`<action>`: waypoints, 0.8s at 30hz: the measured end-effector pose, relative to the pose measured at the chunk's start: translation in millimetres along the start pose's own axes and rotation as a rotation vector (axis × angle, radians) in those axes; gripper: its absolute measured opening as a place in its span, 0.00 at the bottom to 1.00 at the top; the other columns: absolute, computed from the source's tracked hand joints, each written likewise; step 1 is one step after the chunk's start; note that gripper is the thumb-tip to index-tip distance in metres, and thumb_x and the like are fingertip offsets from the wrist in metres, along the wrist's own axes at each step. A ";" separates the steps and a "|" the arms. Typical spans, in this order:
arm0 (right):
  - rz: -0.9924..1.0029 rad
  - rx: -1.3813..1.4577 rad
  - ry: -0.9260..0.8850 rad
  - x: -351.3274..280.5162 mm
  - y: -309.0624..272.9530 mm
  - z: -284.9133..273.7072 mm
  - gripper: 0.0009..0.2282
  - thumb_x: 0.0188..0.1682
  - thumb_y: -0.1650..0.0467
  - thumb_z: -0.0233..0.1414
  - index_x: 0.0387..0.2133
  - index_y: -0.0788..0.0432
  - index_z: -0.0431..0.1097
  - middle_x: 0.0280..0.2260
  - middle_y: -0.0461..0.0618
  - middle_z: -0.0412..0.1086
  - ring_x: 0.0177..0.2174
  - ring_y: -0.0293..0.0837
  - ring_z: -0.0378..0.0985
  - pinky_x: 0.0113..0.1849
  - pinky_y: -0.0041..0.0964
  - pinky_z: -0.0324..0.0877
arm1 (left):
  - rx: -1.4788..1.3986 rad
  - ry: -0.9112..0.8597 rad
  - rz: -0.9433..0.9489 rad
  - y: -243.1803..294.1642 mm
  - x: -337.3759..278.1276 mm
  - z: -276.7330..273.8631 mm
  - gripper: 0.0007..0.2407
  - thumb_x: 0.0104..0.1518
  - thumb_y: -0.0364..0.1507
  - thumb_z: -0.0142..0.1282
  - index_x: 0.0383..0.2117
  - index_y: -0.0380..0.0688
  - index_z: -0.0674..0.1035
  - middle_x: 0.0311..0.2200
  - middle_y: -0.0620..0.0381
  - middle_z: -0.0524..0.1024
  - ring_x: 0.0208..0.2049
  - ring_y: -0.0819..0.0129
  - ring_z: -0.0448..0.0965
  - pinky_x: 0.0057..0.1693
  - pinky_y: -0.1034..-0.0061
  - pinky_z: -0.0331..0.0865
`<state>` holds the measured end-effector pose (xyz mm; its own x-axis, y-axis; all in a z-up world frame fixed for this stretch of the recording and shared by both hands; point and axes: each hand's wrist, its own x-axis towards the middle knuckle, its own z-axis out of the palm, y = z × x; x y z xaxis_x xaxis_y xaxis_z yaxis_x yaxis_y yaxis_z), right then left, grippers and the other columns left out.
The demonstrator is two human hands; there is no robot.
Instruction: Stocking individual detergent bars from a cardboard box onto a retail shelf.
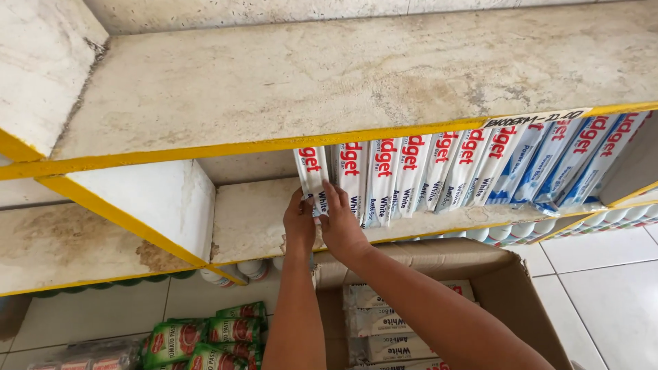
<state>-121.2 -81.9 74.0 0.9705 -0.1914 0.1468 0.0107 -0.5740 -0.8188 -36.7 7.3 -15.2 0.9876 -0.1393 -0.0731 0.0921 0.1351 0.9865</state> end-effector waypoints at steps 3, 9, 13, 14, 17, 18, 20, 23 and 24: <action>-0.083 -0.120 -0.026 -4.1 15.3 9.2 0.31 0.52 0.80 0.47 0.69 0.59 0.40 0.64 0.71 0.48 0.62 0.70 0.53 0.59 0.54 0.58 | 0.068 0.040 0.055 -10.8 8.6 3.0 0.14 0.65 0.23 0.48 0.56 0.45 0.76 0.40 0.51 0.80 0.36 0.68 0.77 0.40 0.71 0.72; -0.079 -0.018 0.023 -18.9 26.2 12.8 0.28 0.47 0.84 0.44 0.65 0.62 0.53 0.63 0.65 0.55 0.60 0.66 0.61 0.58 0.52 0.63 | 0.388 0.137 0.193 39.3 -17.1 19.5 0.13 0.66 0.23 0.47 0.56 0.44 0.74 0.44 0.42 0.81 0.42 0.50 0.82 0.45 0.62 0.73; 0.050 0.143 0.014 -40.3 15.2 -1.6 0.28 0.45 0.82 0.47 0.62 0.59 0.56 0.61 0.58 0.58 0.55 0.60 0.68 0.53 0.46 0.70 | 0.425 0.182 0.258 26.4 -14.5 23.2 0.16 0.65 0.22 0.47 0.59 0.46 0.71 0.47 0.39 0.75 0.43 0.46 0.80 0.45 0.58 0.73; 0.036 0.172 0.012 -46.1 16.3 -2.5 0.27 0.46 0.83 0.48 0.62 0.59 0.58 0.60 0.57 0.59 0.55 0.58 0.69 0.52 0.44 0.71 | 0.451 0.202 0.308 22.5 -13.1 24.8 0.17 0.65 0.22 0.46 0.61 0.47 0.70 0.48 0.38 0.72 0.44 0.45 0.80 0.44 0.57 0.73; 0.037 0.209 -0.004 -55.6 18.8 -1.8 0.27 0.46 0.83 0.47 0.61 0.58 0.59 0.60 0.56 0.60 0.56 0.57 0.70 0.52 0.43 0.72 | 0.480 0.237 0.375 21.3 -13.1 26.3 0.19 0.65 0.21 0.46 0.63 0.49 0.69 0.51 0.38 0.68 0.45 0.45 0.79 0.45 0.57 0.75; 0.055 0.216 -0.017 -57.4 19.5 -0.9 0.28 0.45 0.84 0.47 0.62 0.58 0.59 0.60 0.55 0.59 0.56 0.57 0.70 0.53 0.43 0.72 | 0.485 0.250 0.390 22.7 -13.5 26.3 0.20 0.65 0.20 0.46 0.64 0.51 0.69 0.51 0.38 0.66 0.46 0.46 0.79 0.45 0.57 0.76; 0.046 0.191 -0.003 -52.9 31.4 4.6 0.28 0.46 0.83 0.47 0.62 0.58 0.58 0.61 0.56 0.59 0.55 0.57 0.70 0.53 0.43 0.72 | 0.513 0.222 0.393 18.1 -5.9 21.6 0.22 0.63 0.19 0.47 0.64 0.51 0.68 0.52 0.39 0.66 0.47 0.45 0.78 0.47 0.56 0.76; -0.035 0.121 0.032 -44.2 50.7 13.1 0.29 0.46 0.82 0.49 0.64 0.59 0.56 0.62 0.58 0.59 0.57 0.60 0.66 0.55 0.46 0.68 | 0.568 0.142 0.330 23.0 -0.5 13.1 0.26 0.60 0.19 0.49 0.66 0.52 0.66 0.53 0.39 0.66 0.50 0.43 0.76 0.49 0.54 0.74; -0.107 0.077 0.058 -41.2 57.1 16.2 0.30 0.46 0.82 0.51 0.65 0.61 0.54 0.62 0.61 0.59 0.59 0.62 0.63 0.56 0.48 0.65 | 0.596 0.086 0.266 26.9 0.1 9.7 0.28 0.58 0.19 0.51 0.68 0.53 0.63 0.53 0.39 0.66 0.51 0.41 0.74 0.50 0.53 0.73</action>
<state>-156.7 -93.9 12.3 0.9472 -0.1795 0.2655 0.1339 -0.5310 -0.8367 -35.4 1.4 12.7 0.9757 -0.0942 0.1976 -0.2189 -0.4160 0.8826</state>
